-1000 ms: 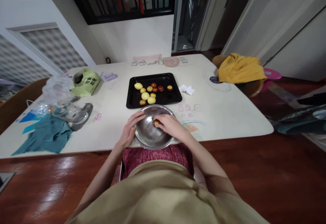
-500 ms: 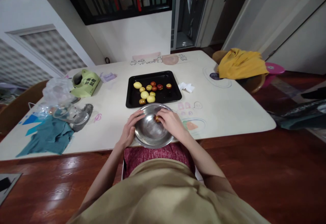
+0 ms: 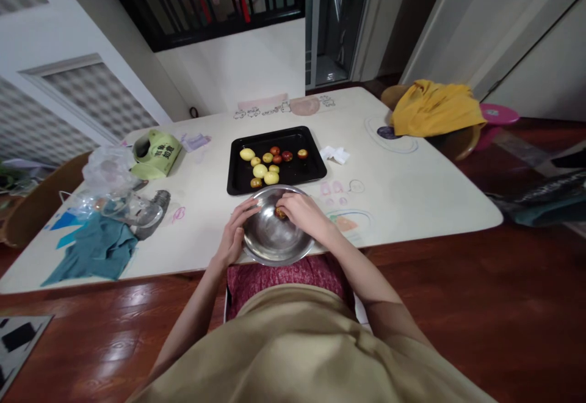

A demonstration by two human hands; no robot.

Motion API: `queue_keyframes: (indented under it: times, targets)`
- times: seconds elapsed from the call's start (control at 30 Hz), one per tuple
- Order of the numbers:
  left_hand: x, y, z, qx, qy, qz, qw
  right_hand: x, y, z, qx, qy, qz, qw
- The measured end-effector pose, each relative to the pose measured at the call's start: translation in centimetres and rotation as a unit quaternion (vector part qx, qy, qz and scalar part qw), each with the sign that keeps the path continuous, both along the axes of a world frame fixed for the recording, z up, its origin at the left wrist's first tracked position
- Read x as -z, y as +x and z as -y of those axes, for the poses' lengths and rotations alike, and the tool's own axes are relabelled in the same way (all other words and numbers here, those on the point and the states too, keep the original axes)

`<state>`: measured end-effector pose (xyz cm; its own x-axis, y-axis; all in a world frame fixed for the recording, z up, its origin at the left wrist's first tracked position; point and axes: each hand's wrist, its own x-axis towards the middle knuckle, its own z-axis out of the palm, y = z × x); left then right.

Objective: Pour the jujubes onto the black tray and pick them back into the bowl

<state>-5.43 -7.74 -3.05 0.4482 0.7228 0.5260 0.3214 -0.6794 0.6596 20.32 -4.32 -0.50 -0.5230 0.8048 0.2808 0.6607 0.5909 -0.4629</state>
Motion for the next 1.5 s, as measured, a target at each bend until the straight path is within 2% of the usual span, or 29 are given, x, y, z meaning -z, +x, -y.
queue_keyframes:
  times: [0.17, 0.37, 0.47, 0.6, 0.73, 0.87, 1.0, 1.1, 1.27, 1.4, 1.5]
  targets:
    - [0.0, 0.0, -0.1, 0.007, 0.006, 0.003, 1.0, -0.5, 0.2, 0.2, -0.002, -0.006, -0.03, 1.0]
    - [0.2, 0.0, 0.0, 0.003, 0.011, 0.009, 1.0, -1.1, 2.3, 2.4, 0.006, 0.013, -0.175, 0.984]
    - [-0.1, -0.3, -0.6, -0.037, 0.013, 0.03, 0.999, -0.3, 3.4, 3.7, 0.024, 0.019, -0.25, 0.968]
    - [-1.1, -0.9, -3.9, -0.124, 0.012, 0.02, 0.992, 2.1, 4.1, 4.4, 0.047, 0.054, -0.306, 0.949]
    - [-1.9, -0.7, -8.7, -0.126, 0.004, -0.083, 0.989, 3.8, 3.9, 4.2, 0.018, 0.156, -0.318, 0.935]
    - [-1.8, 1.0, -11.9, -0.199, -0.054, -0.154, 0.966, 3.9, 3.4, 4.1, 0.0, 0.21, -0.309, 0.928]
    - [-1.5, 2.5, -12.9, -0.26, -0.096, -0.169, 0.946, 3.7, 3.3, 4.3, 0.011, 0.233, -0.304, 0.924]
    - [-1.2, 2.5, -13.1, -0.253, -0.111, -0.146, 0.95, 3.7, 3.3, 4.3, 0.013, 0.239, -0.3, 0.923]
    - [-1.4, 1.0, -12.8, -0.21, -0.128, -0.033, 0.969, 3.9, 3.5, 4.3, 0.012, 0.237, -0.298, 0.924]
    - [-3.2, -0.2, -10.7, -0.171, -0.089, 0.055, 0.98, 3.9, 3.4, 4.2, 0.016, 0.235, -0.301, 0.924]
    - [-4.9, -0.2, -7.9, -0.105, -0.049, 0.046, 0.992, 4.0, 3.4, 4.2, 0.019, 0.233, -0.3, 0.925]
